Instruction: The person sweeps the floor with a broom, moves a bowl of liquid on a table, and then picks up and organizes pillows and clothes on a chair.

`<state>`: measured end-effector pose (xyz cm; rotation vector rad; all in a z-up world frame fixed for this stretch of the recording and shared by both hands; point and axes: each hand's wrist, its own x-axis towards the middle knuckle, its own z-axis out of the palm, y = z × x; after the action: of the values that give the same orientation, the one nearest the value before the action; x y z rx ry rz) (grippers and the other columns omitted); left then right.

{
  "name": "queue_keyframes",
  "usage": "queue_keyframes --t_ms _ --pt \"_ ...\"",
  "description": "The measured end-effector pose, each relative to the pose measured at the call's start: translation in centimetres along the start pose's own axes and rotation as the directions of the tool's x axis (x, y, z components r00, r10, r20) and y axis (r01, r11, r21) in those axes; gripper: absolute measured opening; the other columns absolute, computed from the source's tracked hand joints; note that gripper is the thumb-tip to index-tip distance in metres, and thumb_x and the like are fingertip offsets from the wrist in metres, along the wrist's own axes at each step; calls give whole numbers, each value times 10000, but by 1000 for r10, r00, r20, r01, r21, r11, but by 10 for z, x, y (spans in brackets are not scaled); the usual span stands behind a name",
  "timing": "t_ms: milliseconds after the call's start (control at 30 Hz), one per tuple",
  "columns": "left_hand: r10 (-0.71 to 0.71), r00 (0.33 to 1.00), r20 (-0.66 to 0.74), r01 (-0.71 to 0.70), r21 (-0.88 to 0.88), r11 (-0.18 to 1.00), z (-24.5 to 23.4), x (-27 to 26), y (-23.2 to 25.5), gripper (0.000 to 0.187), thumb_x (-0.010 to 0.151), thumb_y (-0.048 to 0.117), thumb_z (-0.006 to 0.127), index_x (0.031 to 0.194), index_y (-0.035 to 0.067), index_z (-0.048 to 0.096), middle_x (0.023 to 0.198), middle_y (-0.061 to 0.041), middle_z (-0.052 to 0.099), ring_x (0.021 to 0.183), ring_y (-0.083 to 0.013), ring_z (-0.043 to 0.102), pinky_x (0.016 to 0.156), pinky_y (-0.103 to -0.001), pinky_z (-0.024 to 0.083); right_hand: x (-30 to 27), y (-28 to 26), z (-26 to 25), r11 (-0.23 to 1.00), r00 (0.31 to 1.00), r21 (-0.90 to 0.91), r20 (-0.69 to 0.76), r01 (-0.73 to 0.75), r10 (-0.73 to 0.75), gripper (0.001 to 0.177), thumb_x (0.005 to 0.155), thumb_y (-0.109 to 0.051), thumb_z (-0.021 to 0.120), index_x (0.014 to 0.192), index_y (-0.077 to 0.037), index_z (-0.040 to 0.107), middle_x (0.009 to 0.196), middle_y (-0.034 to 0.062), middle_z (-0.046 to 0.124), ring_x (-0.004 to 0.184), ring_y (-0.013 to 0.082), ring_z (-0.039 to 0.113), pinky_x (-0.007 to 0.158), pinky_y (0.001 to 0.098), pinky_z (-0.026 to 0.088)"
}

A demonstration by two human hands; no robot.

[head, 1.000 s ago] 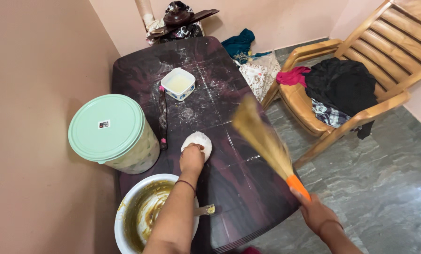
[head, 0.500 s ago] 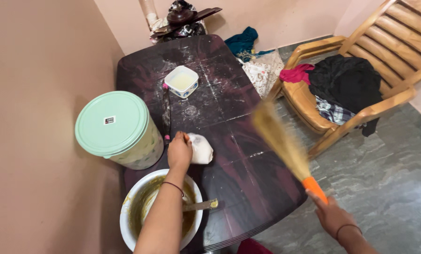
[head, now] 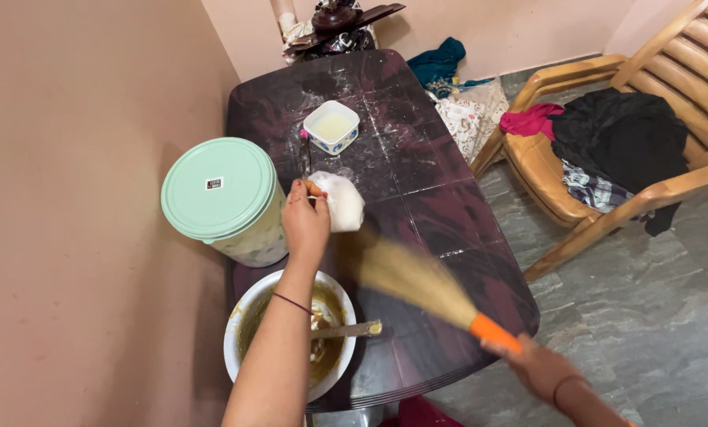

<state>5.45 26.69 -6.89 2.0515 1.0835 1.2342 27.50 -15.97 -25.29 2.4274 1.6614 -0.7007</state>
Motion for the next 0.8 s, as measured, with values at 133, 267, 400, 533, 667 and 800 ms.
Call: queue_keyframes --t_ms 133,267,400,533,667,800 --pt "-83 993 84 74 100 992 9 -19 -10 69 938 103 629 900 52 604 890 -169 687 827 -384 670 773 -501 508 30 5 -48 948 949 65 -36 -311 314 636 973 -293 577 1462 -625 340 1270 112 542 1015 323 724 918 439 594" --pt "-32 991 132 7 181 983 21 -38 -22 58 871 97 643 905 66 607 886 -176 692 885 -409 659 774 -529 503 38 -26 -83 923 918 244 -193 -297 346 680 945 -287 607 1506 -542 318 1255 170 530 1016 391 695 927 488 562" --pt "-168 965 200 121 224 967 33 -49 -30 62 893 119 637 921 74 606 956 -167 696 898 -413 664 780 -534 508 34 -73 -72 960 977 181 24 -212 211 663 967 -293 585 1501 -589 325 1289 140 511 1059 352 694 975 442 557" --pt "-195 960 202 140 257 956 33 -51 -36 49 898 125 625 924 86 610 973 -156 704 915 -410 670 789 -531 519 3 -49 -11 930 975 298 23 -217 220 576 1009 -286 529 1495 -546 363 1240 138 585 1088 346 690 975 443 553" --pt "-161 967 197 105 268 958 31 -51 -46 71 905 134 617 952 83 604 984 -164 699 915 -416 667 778 -539 520 -27 46 27 881 927 305 11 -361 376 690 947 -267 594 1526 -526 322 1186 172 646 1098 357 702 988 443 561" --pt "-236 920 313 112 366 924 44 -59 -64 84 952 149 576 992 88 617 1032 -159 703 969 -404 671 839 -527 526 -16 90 13 879 882 328 -205 -347 425 753 894 -263 655 1546 -463 336 1194 195 658 1062 401 694 947 474 567"
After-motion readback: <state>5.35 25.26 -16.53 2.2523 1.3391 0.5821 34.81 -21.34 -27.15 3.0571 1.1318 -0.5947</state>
